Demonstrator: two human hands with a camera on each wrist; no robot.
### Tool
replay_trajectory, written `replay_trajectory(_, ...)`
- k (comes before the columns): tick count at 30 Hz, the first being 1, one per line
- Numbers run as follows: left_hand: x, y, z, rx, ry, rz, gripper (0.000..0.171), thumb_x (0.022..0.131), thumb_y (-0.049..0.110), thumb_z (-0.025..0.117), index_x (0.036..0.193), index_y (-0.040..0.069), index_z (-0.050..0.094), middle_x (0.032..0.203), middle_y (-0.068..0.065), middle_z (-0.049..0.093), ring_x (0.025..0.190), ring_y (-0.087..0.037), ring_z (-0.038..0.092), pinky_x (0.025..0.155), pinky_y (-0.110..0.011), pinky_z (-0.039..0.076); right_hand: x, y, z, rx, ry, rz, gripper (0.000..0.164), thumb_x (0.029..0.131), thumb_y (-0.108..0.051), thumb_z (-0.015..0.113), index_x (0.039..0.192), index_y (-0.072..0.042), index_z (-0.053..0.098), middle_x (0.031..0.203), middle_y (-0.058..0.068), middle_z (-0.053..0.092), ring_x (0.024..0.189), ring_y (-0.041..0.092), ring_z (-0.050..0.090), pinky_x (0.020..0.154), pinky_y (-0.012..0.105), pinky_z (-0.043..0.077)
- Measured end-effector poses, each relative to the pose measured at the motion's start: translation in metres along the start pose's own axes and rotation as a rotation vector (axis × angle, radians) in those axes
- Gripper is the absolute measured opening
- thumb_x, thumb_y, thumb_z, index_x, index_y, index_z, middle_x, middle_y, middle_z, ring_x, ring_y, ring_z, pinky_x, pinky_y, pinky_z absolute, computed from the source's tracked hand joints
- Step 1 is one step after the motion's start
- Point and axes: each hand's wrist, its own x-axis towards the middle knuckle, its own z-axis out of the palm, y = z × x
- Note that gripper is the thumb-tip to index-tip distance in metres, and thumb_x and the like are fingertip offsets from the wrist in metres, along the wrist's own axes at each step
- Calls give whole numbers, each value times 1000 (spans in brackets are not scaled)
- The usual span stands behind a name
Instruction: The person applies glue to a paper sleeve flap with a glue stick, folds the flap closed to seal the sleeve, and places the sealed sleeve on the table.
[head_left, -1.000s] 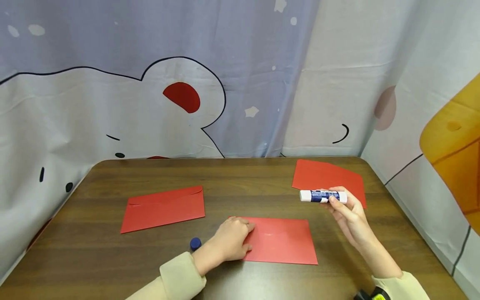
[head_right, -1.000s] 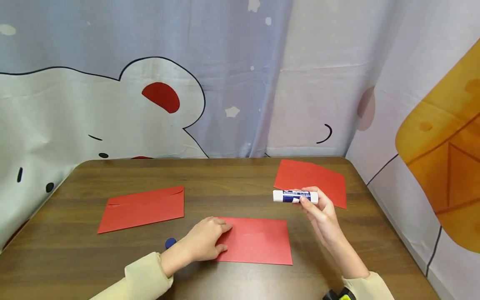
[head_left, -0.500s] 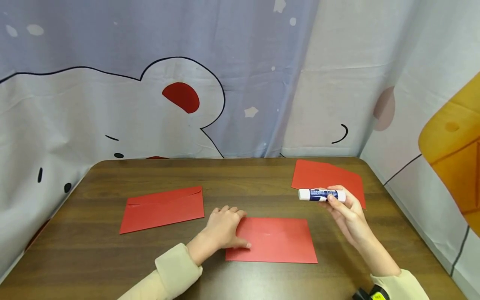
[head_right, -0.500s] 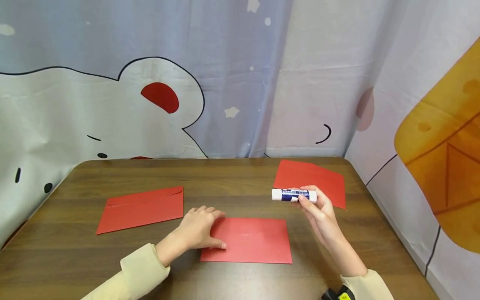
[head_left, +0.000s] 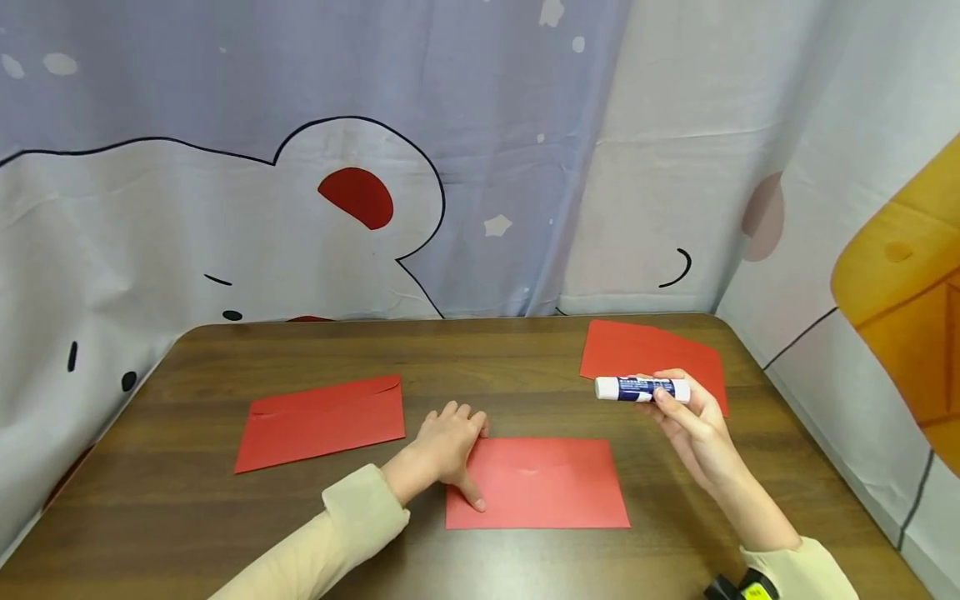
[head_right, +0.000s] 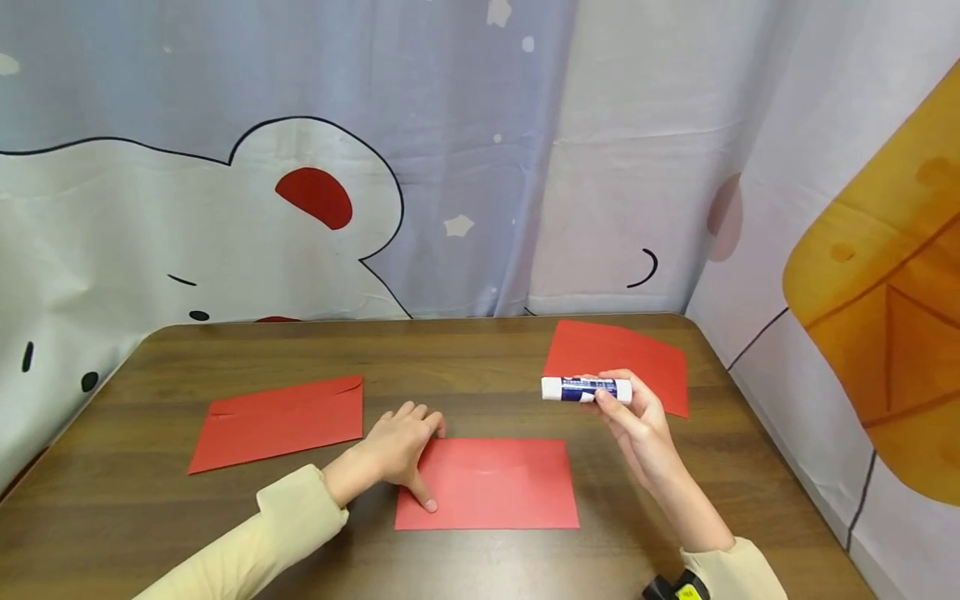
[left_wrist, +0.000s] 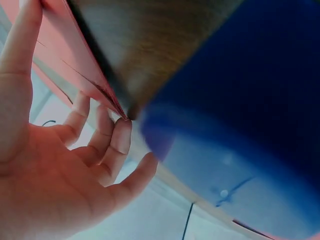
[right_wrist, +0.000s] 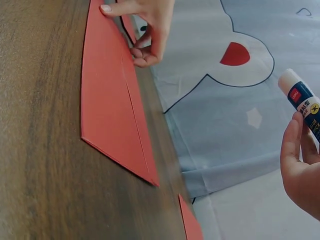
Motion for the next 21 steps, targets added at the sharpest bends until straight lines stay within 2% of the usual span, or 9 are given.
replay_trajectory(5, 1, -4, -2, -50, -5, -18, 85, 40, 59, 91, 99, 14, 51, 89, 1, 53, 87, -19, 48, 70, -34, 39, 0, -2, -1, 19, -4, -12, 29, 98, 9, 33, 114, -2, 55, 106, 5, 63, 95, 14, 63, 87, 22, 52)
replay_trajectory(9, 1, -9, -5, -178, -24, -29, 82, 46, 48, 94, 105, 13, 49, 84, 2, 56, 80, -16, 53, 68, -35, 42, -1, -2, -1, 35, 2, -10, 30, 98, 9, 32, 114, -2, 55, 106, 5, 63, 95, 14, 64, 87, 22, 52)
replay_trajectory(13, 2, -16, -8, -293, -35, -31, 77, 52, 36, 95, 109, 12, 48, 89, 1, 58, 79, -14, 53, 66, -34, 43, -1, -1, -1, 42, 12, 2, 30, 98, 9, 33, 114, -3, 56, 106, 4, 63, 96, 13, 64, 87, 22, 52)
replay_trajectory(18, 3, -24, -13, -453, -25, -34, 65, 59, 21, 92, 111, 11, 54, 96, -5, 62, 82, -16, 55, 69, -33, 45, -1, -1, -1, 44, 15, 1, 30, 98, 9, 33, 114, -3, 56, 105, 4, 63, 94, 13, 64, 86, 21, 52)
replay_trajectory(21, 4, -28, -18, -562, -24, -66, 56, 62, 12, 90, 109, 9, 58, 93, -6, 64, 79, -16, 57, 70, -31, 47, -1, -1, -1, 46, 7, -1, 30, 98, 9, 32, 114, -3, 55, 105, 4, 63, 94, 14, 65, 86, 21, 52)
